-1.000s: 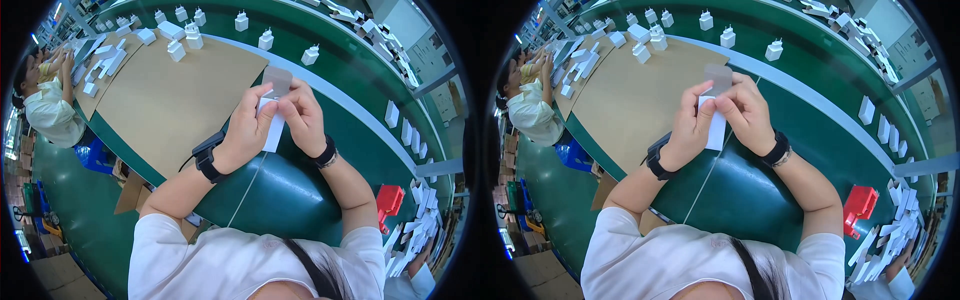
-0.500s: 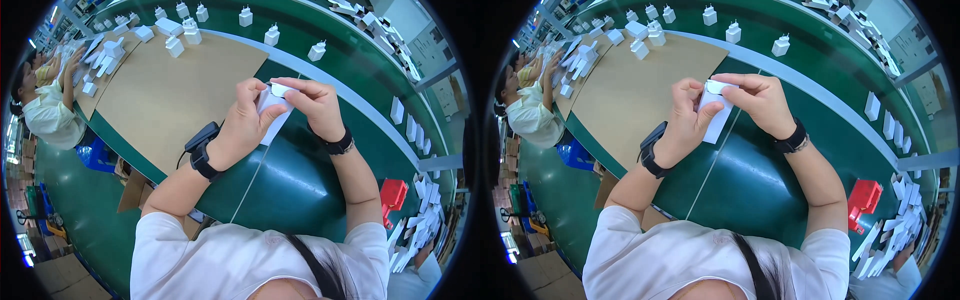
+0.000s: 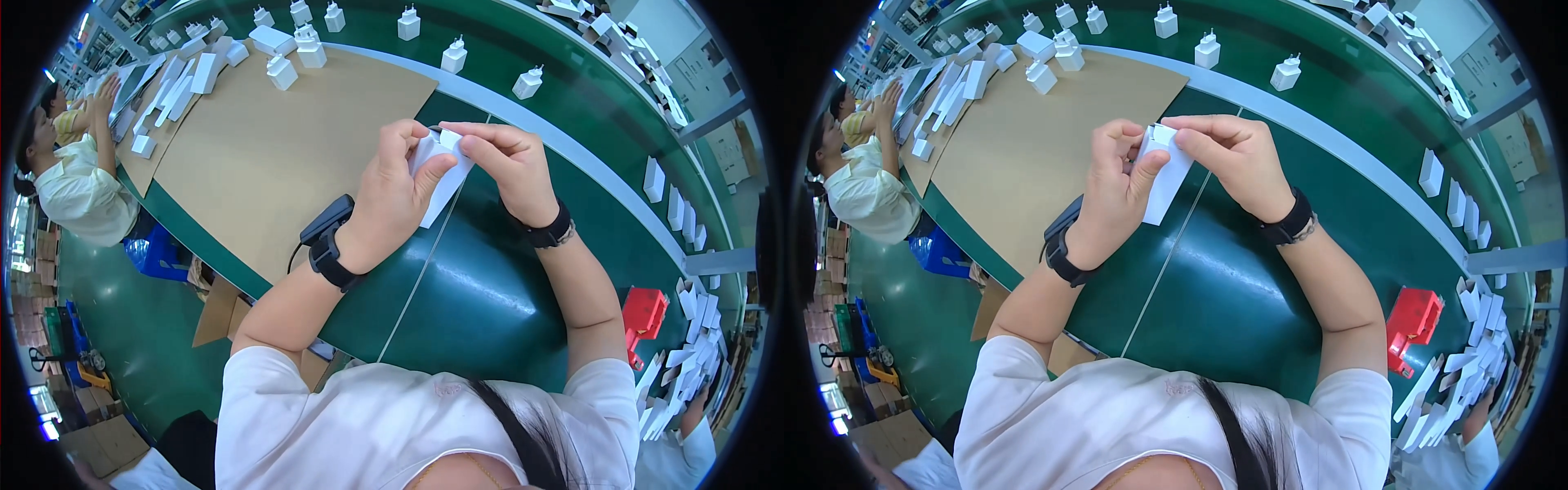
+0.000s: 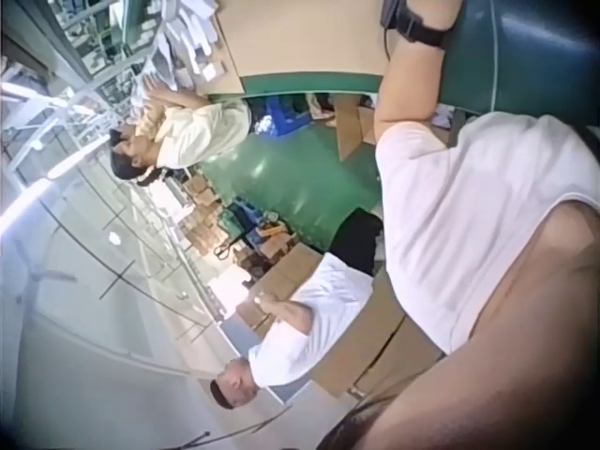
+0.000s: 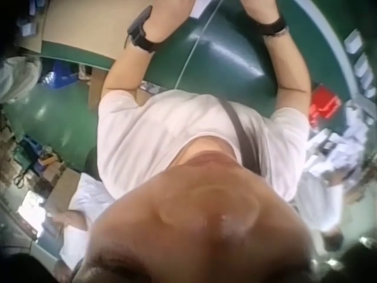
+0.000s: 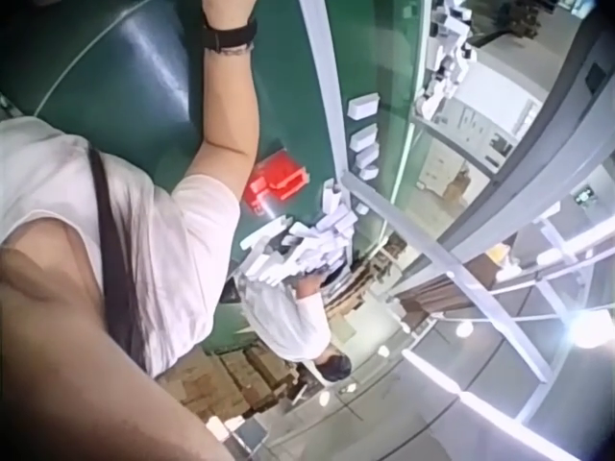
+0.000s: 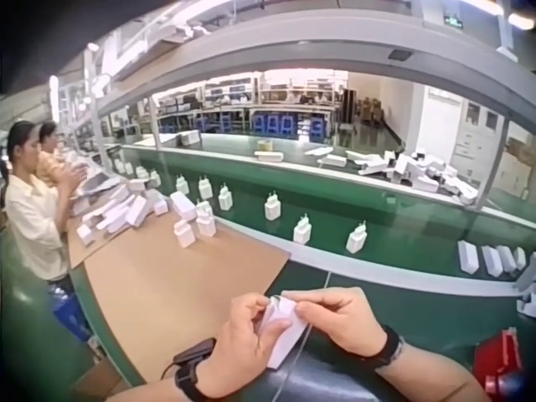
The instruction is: The person packages power adapters by hand, picking up a white box and an adapter, sliding the adapter into the box, and folding the box flaps closed. The person then places the packaged adapter onto a conveyor belt and repeats the process.
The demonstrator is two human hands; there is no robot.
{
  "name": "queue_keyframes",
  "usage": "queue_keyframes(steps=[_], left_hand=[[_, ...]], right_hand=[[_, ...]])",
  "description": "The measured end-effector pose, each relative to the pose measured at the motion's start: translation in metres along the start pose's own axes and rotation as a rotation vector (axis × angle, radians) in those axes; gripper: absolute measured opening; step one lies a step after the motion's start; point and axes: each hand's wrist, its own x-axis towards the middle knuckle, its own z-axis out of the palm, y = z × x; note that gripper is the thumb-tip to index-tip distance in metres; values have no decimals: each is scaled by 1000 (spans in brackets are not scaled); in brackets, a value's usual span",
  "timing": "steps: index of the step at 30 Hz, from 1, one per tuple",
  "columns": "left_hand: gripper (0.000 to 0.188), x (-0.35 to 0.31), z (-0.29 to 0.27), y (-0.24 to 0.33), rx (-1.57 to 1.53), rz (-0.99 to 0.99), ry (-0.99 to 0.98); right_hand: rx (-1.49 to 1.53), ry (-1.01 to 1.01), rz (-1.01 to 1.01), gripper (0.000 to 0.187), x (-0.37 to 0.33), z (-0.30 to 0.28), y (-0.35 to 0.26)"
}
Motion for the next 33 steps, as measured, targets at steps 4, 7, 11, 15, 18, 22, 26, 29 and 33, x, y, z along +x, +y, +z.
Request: queue_keyframes(steps=[4, 7, 11, 15, 18, 22, 26, 29, 33], left_hand=[[35, 1, 0, 3, -37, -10, 38], [28, 4, -4, 8, -63, 20, 45], [21, 2, -6, 9, -29, 61, 56], [20, -1, -4, 2, -80, 41, 90], [18, -1, -2, 2, -1, 66, 89], [18, -2, 3, -5, -46, 28, 66], [36, 5, -10, 2, 3, -4, 44], [42, 11, -19, 5, -98, -182, 58], [35, 17, -21, 4, 13, -224, -4]], right_hand=[[-17, -32, 8, 23, -2, 1, 4], [13, -23, -121, 27, -7, 10, 6], [26, -83, -180, 28, -6, 8, 10], [-84, -83, -309, 29, -4, 16, 19], [-99, -54, -317, 29, -6, 17, 18], [-118, -44, -228, 26, -7, 10, 12], [-239, -118, 20, 23, 14, -47, -19], [-291, 199, 235, 26, 16, -153, -17], [-398, 570, 492, 28, 18, -282, 47]])
